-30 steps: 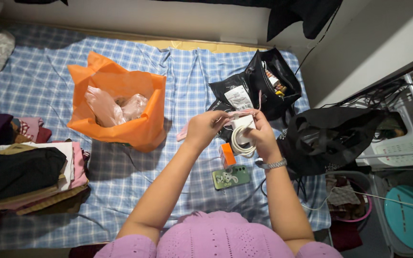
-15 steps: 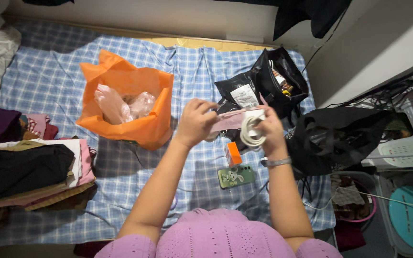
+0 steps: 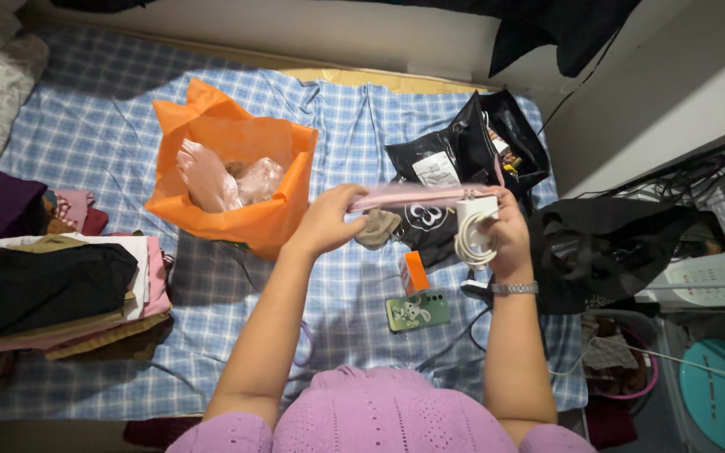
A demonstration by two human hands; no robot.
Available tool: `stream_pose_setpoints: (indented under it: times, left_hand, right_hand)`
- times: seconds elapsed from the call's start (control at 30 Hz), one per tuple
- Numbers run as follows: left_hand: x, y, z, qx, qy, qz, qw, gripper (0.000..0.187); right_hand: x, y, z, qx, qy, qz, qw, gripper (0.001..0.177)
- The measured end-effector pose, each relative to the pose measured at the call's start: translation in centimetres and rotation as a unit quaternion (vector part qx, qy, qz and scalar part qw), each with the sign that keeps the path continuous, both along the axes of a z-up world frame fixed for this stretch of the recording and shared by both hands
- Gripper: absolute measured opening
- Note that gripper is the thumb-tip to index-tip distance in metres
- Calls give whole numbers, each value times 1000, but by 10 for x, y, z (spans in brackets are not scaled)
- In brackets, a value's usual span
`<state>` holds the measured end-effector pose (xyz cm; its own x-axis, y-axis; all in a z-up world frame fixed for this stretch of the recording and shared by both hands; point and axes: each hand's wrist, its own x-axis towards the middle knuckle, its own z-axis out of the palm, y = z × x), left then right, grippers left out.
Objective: The person unpacks a beige handbag and places it on a shelf. They then unpack an orange shopping bag, removing a plastic-wrapped cloth, a white cloth, and a white cable. Finally, they unpack a black bag, removing a plastic-wrapped item and a small black pouch, placing them on the shelf.
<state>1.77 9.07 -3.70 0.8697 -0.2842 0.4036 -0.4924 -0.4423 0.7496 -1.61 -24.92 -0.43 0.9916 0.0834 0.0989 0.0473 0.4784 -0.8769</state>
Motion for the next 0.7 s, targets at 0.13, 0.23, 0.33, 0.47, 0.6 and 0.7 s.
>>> stream_pose_setpoints:
  times: [0.13, 0.23, 0.33, 0.47, 0.6, 0.7]
  left_hand:
    - [2, -18, 15, 6, 23, -32, 999, 41]
    - [2, -26, 20, 26, 91, -40, 995, 38]
    - [9, -34, 8, -14, 199, -14, 980, 34]
    - [17, -37, -10, -34, 227, 47, 972, 31]
    - [11, -24, 0, -46, 177, 7, 983, 30]
    - [4, -11, 16, 27, 141, -57, 988, 35]
  right_hand:
    - [-4, 4, 6, -35, -7, 25, 999, 59]
    - [-3, 5, 3, -35, -15, 45, 998, 65]
    - [-1, 3, -2, -47, -25, 37, 998, 66]
    - [2, 6, -8, -60, -27, 20, 998, 69]
    - [1, 14, 0, -35, -46, 6, 998, 62]
    - [-2, 17, 9, 14, -57, 3, 998, 57]
